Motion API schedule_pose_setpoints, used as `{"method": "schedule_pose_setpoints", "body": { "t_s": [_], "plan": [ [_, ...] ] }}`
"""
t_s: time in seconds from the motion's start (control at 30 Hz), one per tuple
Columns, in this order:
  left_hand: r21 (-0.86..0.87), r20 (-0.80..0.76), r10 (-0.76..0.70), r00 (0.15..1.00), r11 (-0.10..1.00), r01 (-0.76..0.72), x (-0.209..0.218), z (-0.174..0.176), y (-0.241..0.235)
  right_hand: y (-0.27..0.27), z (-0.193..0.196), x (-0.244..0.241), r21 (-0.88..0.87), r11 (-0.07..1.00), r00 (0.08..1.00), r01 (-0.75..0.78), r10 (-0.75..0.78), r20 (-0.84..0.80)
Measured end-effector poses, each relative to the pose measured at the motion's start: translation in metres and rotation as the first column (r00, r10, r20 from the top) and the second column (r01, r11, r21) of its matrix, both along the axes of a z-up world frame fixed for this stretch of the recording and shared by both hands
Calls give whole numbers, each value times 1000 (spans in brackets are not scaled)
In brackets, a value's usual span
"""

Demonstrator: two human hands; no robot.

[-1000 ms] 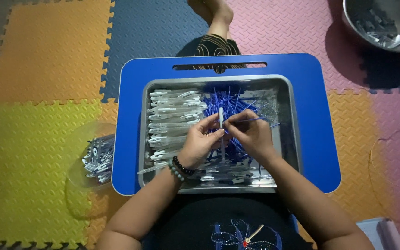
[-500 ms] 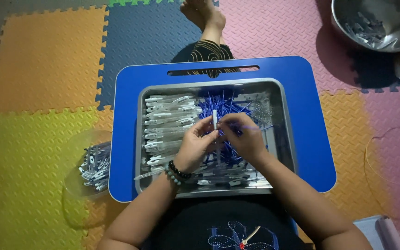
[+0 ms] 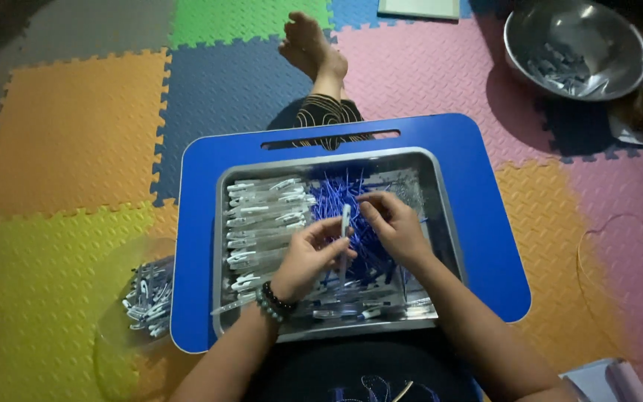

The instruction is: The person sits on the floor and repeatedly assembles pens by inserting blue ink cartridges into clear pen barrels. They pick up a barrel, insert a cartridge, and place the assembled pen into a metal tray. The process is repeated continuously throughout the clip.

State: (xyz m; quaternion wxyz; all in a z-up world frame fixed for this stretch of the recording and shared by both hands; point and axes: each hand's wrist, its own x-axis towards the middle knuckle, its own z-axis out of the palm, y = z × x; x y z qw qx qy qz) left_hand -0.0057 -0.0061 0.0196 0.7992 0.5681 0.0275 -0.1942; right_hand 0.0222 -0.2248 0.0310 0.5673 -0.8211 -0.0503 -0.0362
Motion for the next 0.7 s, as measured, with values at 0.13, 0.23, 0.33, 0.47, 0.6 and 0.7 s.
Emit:
{"method": "schedule_pose_setpoints", "body": {
  "t_s": [0.13,0.23,0.33,0.47,0.6,0.7],
  "plan": [
    [27,27,-43,999,999,42,-5,6,-6,-3,1,1,239,971,978,-12,60,-199],
    [38,31,-64,997,997,63,-5,6,-5,-3,-3,7,401,916,946,31,103,-308],
    [32,32,-95,995,995,94,-6,1,-4,-1,8,2,479,872,913,99,112,-392],
    [28,12,-163,987,986,163,-4,-5,3,-1,13,4,517,849,898,105,143,-416],
    [-2,-6,-228,974,974,228,0,-13,9,-6,-2,8,538,840,911,72,164,-378],
    [-14,-34,-266,964,964,265,-1,-14,13,-9,-3,12,575,800,914,173,88,-397]
  ]
}}
